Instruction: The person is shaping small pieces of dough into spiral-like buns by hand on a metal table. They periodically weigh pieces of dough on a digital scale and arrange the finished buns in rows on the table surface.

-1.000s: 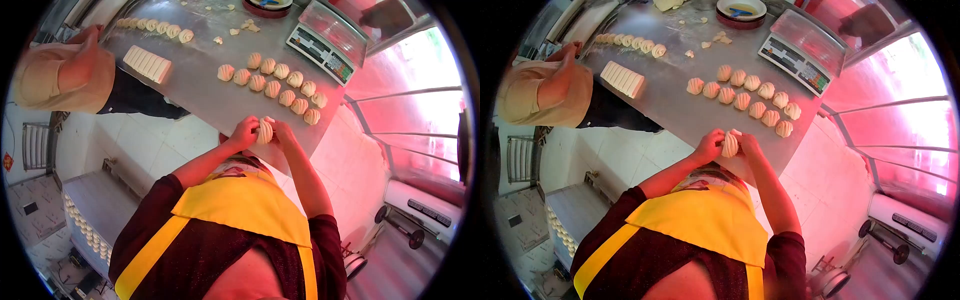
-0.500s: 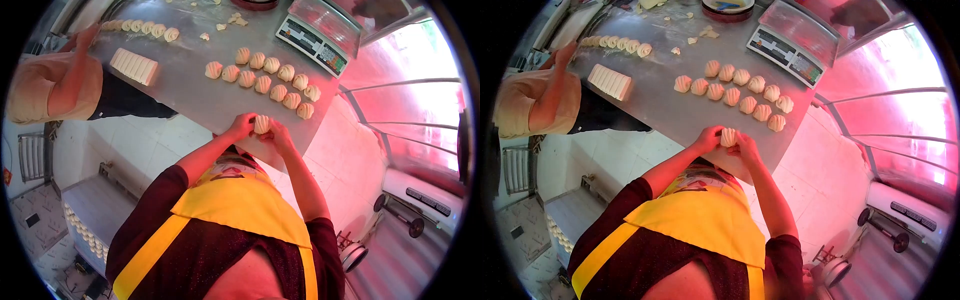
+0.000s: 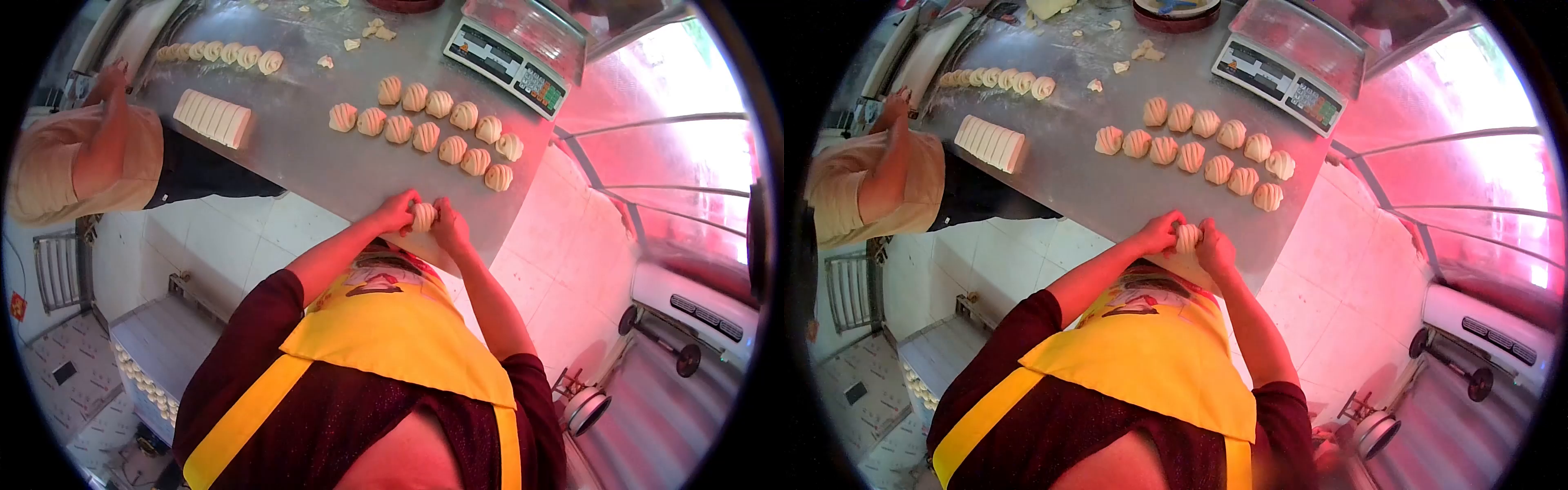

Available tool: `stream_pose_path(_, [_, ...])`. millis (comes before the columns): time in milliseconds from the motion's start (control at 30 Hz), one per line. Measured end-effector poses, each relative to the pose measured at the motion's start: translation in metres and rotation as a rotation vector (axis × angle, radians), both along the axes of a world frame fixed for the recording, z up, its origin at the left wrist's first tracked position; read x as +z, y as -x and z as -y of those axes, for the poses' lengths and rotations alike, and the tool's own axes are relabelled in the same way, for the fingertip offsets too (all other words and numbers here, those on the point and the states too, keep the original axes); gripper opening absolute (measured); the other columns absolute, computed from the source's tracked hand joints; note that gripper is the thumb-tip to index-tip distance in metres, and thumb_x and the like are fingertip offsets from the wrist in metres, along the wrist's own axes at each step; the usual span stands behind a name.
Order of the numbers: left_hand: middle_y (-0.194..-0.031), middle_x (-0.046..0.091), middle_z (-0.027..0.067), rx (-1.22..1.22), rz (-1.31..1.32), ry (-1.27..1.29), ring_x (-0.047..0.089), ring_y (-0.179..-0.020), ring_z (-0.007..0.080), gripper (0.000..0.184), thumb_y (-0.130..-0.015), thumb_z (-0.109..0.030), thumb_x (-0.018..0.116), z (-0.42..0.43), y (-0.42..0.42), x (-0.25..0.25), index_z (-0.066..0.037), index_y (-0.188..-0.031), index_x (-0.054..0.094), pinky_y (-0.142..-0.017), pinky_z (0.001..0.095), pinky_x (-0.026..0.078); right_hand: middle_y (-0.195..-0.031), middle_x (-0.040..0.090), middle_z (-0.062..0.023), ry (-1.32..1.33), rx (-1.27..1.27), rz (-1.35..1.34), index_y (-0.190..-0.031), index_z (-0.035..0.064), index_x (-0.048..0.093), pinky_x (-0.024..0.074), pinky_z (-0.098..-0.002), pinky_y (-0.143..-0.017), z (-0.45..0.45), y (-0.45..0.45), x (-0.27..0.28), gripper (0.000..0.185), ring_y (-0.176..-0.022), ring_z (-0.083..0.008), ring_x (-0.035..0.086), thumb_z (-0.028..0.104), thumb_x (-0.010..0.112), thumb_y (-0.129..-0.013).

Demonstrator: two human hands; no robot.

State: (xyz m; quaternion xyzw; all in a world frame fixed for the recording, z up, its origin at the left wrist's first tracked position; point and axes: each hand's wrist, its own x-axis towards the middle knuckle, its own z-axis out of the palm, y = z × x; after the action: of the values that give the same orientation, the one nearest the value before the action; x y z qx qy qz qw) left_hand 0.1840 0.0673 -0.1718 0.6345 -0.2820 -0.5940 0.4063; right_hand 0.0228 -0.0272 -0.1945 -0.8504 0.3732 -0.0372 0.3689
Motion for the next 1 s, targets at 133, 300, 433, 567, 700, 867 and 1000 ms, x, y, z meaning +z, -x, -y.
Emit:
stream_pose_path(133, [-0.064, 0.059, 0.0093, 0.009, 0.053, -0.014, 0.057, -0.047, 0.0165, 0.019, -0.082, -0.002, 0.056, -0.002, 0.004, 0.002, -0.004, -0.098, 0.048, -0.039, 0.0320, 0.044, -0.078, 0.062, -0.0170, -0.120, -0.038, 0.004, -0.101, 0.0073, 0.049, 0.0483, -0.0396, -0.056, -0.003, 0.002, 0.008, 0.024, -0.065, -0.0313, 0.064, 0.004, 0.058, -0.079])
stream_pose_path(300, [-0.063, 0.059, 0.0119, 0.021, 0.774, 0.339, 0.057, -0.045, 0.0202, 0.017, -0.080, -0.002, 0.055, -0.003, 0.014, -0.028, -0.003, -0.094, 0.046, -0.039, 0.0351, 0.044, -0.073, 0.061, -0.0134, -0.649, -0.208, -0.004, -0.100, 0.0070, 0.050, 0.0472, -0.0349, -0.048, 0.012, -0.005, 0.022, 0.024, -0.051, -0.0233, 0.062, 0.002, 0.057, -0.078])
stream_pose_path(433, [-0.063, 0.059, 0.0145, 0.070, 0.493, 0.195, 0.057, -0.044, 0.0246, 0.013, -0.082, -0.005, 0.054, -0.005, 0.011, -0.012, -0.003, -0.092, 0.046, -0.040, 0.0366, 0.044, -0.078, 0.062, -0.0161, -0.349, -0.148, -0.055, -0.094, 0.0083, 0.050, 0.0468, -0.0422, -0.055, 0.011, -0.012, 0.016, 0.015, -0.062, -0.0332, 0.061, 0.013, 0.056, -0.081])
stream_pose_path(567, [-0.063, 0.059, 0.0156, 0.180, 0.093, 0.008, 0.057, -0.042, 0.0253, 0.011, -0.083, -0.006, 0.052, -0.003, 0.011, -0.009, -0.003, -0.090, 0.045, -0.039, 0.0363, 0.045, -0.078, 0.062, -0.0186, -0.174, -0.049, -0.033, -0.092, 0.0099, 0.049, 0.0464, -0.0479, -0.062, 0.010, -0.005, 0.006, 0.015, -0.075, -0.0405, 0.061, 0.019, 0.056, -0.082])
stream_pose_path(700, [-0.067, 0.059, 0.0198, 0.134, 0.464, 0.010, 0.060, -0.057, 0.0357, 0.013, -0.083, -0.009, 0.053, -0.004, 0.019, 0.011, -0.003, -0.092, 0.045, -0.050, 0.0449, 0.046, -0.080, 0.063, -0.0188, -0.115, -0.013, -0.123, -0.092, 0.0092, 0.052, 0.0458, -0.0494, -0.067, 0.006, -0.006, 0.021, 0.024, -0.080, -0.0417, 0.060, 0.031, 0.042, -0.091])
stream_pose_path(867, [-0.076, 0.060, 0.0234, 0.070, 0.673, 0.082, 0.057, -0.075, 0.0446, 0.019, -0.083, -0.016, 0.054, -0.007, 0.018, -0.016, -0.006, -0.097, 0.046, -0.062, 0.0515, 0.043, -0.088, 0.064, -0.0178, -0.083, -0.017, -0.256, -0.104, 0.0126, 0.049, 0.0470, -0.0484, -0.069, 0.006, -0.008, 0.017, 0.024, -0.083, -0.0411, 0.061, 0.022, 0.052, -0.082])
stream_pose_path(1000, [-0.077, 0.060, 0.0226, 0.027, 0.653, 0.051, 0.058, -0.073, 0.0432, 0.018, -0.081, -0.014, 0.056, -0.001, 0.013, -0.018, -0.004, -0.093, 0.047, -0.063, 0.0502, 0.044, -0.090, 0.065, -0.0171, 0.008, -0.003, -0.263, -0.108, 0.0137, 0.050, 0.0482, -0.0462, -0.069, 0.005, -0.014, 0.016, 0.030, -0.082, -0.0397, 0.062, 0.017, 0.057, -0.079])
